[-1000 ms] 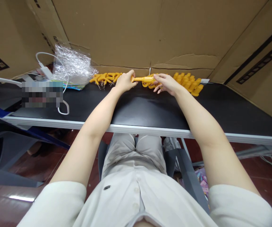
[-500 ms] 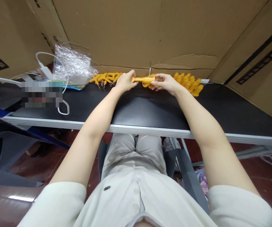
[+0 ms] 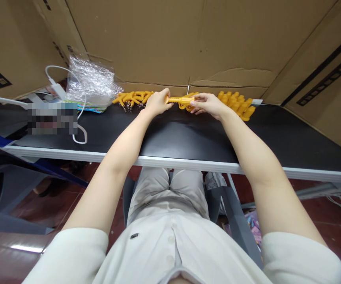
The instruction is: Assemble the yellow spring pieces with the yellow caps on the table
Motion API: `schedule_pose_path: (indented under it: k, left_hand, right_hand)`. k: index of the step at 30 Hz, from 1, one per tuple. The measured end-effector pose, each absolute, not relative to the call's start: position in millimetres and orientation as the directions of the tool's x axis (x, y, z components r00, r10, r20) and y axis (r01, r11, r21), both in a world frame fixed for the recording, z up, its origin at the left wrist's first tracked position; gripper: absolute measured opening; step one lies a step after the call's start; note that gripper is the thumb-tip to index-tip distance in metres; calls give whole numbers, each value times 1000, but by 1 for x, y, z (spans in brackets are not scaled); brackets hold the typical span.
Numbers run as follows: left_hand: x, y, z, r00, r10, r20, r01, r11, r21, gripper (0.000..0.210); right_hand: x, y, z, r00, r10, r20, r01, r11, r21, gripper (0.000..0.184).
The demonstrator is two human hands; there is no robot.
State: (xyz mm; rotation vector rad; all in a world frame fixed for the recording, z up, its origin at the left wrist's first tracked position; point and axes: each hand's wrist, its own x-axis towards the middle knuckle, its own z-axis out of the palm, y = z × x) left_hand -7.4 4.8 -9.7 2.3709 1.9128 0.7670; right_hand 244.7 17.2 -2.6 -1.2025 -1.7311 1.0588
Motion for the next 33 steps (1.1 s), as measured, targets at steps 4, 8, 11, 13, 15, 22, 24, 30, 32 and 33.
schedule_pose_path:
  k: [4,8,11,13,15,22,24,30,32,33]
  left_hand:
    - [-9,8,-12,144,916,375,910,-272,313,42]
    - [-10,10,-14,148,907,394,905,-285,315,40]
    - [-10,11,-14,143,908,393,908,-278,312,40]
    - [-10,11,-15,144,911,387,906,-279,319,42]
    - [-11,12,-15,145,913,382,904,-279,324,44]
    - [-10,12,-14,142,913,382,906,-275,323,44]
    - [-10,11,-14,146,912,384,906,-279,319,45]
    - [-8,5,-10,141,924,355,911,-261,318,46]
    - [-8,4,-10,137,924,358,908,-262,328,45]
    - [-8,5,-10,134,923,360,905,-262,335,45]
  right_hand:
    - [246,17,-2,-279,953,116,332,209,-920,50]
    - [247,19,-3,-290,948,132,357,235,-904,75]
    - [247,22,-5,-292,946,141,370,248,-895,74]
    - [247,23,-5,-290,947,140,368,246,-897,65]
    - [247,22,-5,-284,949,135,365,237,-900,55]
    - [246,15,-2,-287,950,122,358,224,-907,31]
    - [245,14,-1,-287,951,116,356,218,-909,30]
    - [242,11,0,-284,954,97,334,193,-922,29]
    - [242,10,1,-282,955,90,333,185,-925,30]
    - [241,10,1,-279,956,87,336,182,-924,30]
